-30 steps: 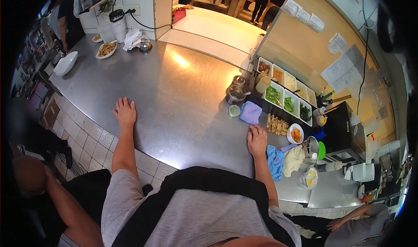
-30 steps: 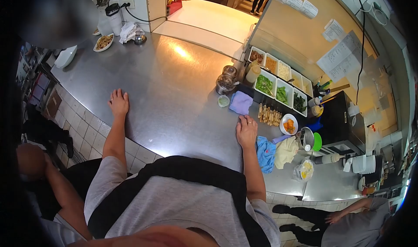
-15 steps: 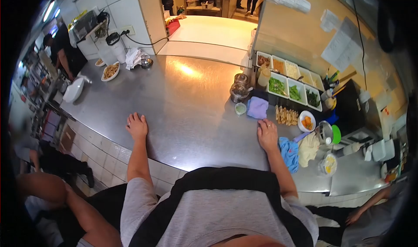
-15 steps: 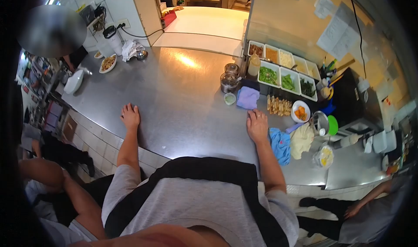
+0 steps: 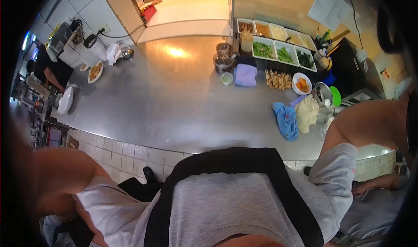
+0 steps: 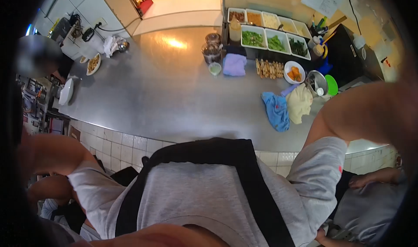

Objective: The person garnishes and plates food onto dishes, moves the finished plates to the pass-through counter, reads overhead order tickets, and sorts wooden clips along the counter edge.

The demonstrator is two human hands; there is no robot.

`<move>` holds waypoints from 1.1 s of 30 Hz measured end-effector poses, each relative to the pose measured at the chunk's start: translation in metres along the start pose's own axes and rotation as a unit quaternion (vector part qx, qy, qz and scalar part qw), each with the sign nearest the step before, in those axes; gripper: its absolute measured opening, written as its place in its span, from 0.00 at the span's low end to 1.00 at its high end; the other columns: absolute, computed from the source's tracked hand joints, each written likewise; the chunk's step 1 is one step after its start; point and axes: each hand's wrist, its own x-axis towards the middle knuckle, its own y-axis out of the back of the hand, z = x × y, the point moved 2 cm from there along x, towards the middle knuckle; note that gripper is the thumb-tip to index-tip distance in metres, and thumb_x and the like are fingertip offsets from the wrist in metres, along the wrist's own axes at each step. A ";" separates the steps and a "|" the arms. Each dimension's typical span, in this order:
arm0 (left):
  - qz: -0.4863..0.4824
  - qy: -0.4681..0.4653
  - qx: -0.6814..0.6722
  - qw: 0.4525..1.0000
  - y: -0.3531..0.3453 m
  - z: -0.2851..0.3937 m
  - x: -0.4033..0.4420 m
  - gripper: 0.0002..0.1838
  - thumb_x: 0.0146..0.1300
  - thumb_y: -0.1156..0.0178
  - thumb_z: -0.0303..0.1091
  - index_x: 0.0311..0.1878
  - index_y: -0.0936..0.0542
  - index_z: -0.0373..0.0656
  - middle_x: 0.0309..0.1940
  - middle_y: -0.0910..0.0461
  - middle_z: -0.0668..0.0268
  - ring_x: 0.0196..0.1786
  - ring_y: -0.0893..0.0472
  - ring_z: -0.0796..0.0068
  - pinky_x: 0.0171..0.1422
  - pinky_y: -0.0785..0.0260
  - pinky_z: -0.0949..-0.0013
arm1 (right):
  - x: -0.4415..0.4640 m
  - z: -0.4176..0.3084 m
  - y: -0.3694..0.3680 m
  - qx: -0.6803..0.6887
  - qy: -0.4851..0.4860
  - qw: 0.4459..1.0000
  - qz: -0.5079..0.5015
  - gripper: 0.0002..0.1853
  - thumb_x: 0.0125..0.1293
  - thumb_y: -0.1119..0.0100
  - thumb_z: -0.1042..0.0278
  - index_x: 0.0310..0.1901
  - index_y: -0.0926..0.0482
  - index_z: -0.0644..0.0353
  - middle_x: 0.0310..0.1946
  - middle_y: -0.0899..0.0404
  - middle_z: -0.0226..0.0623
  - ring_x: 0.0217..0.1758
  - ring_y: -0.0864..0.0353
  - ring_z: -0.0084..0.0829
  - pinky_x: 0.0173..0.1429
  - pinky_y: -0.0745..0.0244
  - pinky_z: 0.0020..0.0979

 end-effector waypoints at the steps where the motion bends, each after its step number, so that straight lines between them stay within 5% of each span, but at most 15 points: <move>1: -0.046 -0.035 0.000 0.998 -0.014 0.015 0.003 0.31 0.69 0.53 0.46 0.66 0.36 0.31 0.63 0.31 0.52 0.62 0.29 0.65 0.70 0.43 0.63 | 0.010 -0.016 0.000 0.001 0.085 0.996 0.001 0.26 0.69 0.56 0.53 0.62 0.32 0.62 0.58 0.28 0.34 0.60 0.28 0.32 0.64 0.36 0.35; 4: -0.149 -0.096 0.011 0.984 -0.058 0.037 0.004 0.31 0.69 0.53 0.46 0.66 0.36 0.31 0.63 0.32 0.52 0.62 0.29 0.65 0.70 0.43 0.63 | 0.020 -0.063 -0.009 0.020 0.285 0.958 -0.032 0.26 0.69 0.56 0.54 0.63 0.33 0.62 0.58 0.29 0.35 0.61 0.29 0.32 0.64 0.37 0.34; 7: -0.194 -0.107 0.024 0.975 -0.084 0.035 -0.001 0.31 0.69 0.53 0.46 0.66 0.36 0.31 0.63 0.32 0.52 0.62 0.29 0.64 0.70 0.43 0.63 | 0.016 -0.087 -0.020 0.039 0.376 0.922 -0.080 0.26 0.69 0.56 0.55 0.63 0.34 0.63 0.59 0.30 0.35 0.61 0.30 0.32 0.65 0.37 0.34; 20: -0.204 -0.094 0.050 0.973 -0.094 0.010 -0.016 0.30 0.69 0.53 0.45 0.66 0.36 0.32 0.64 0.32 0.52 0.63 0.30 0.64 0.70 0.43 0.63 | -0.009 -0.108 -0.007 0.033 0.458 0.868 -0.187 0.27 0.69 0.55 0.59 0.65 0.40 0.64 0.63 0.35 0.37 0.64 0.34 0.31 0.67 0.40 0.32; 33: -0.201 -0.080 0.057 0.975 -0.094 -0.014 -0.041 0.30 0.69 0.52 0.44 0.66 0.37 0.32 0.64 0.32 0.52 0.63 0.31 0.64 0.70 0.43 0.62 | -0.134 -0.112 0.078 -0.163 0.671 0.629 -0.357 0.29 0.69 0.55 0.63 0.68 0.46 0.66 0.66 0.40 0.40 0.67 0.38 0.30 0.69 0.44 0.29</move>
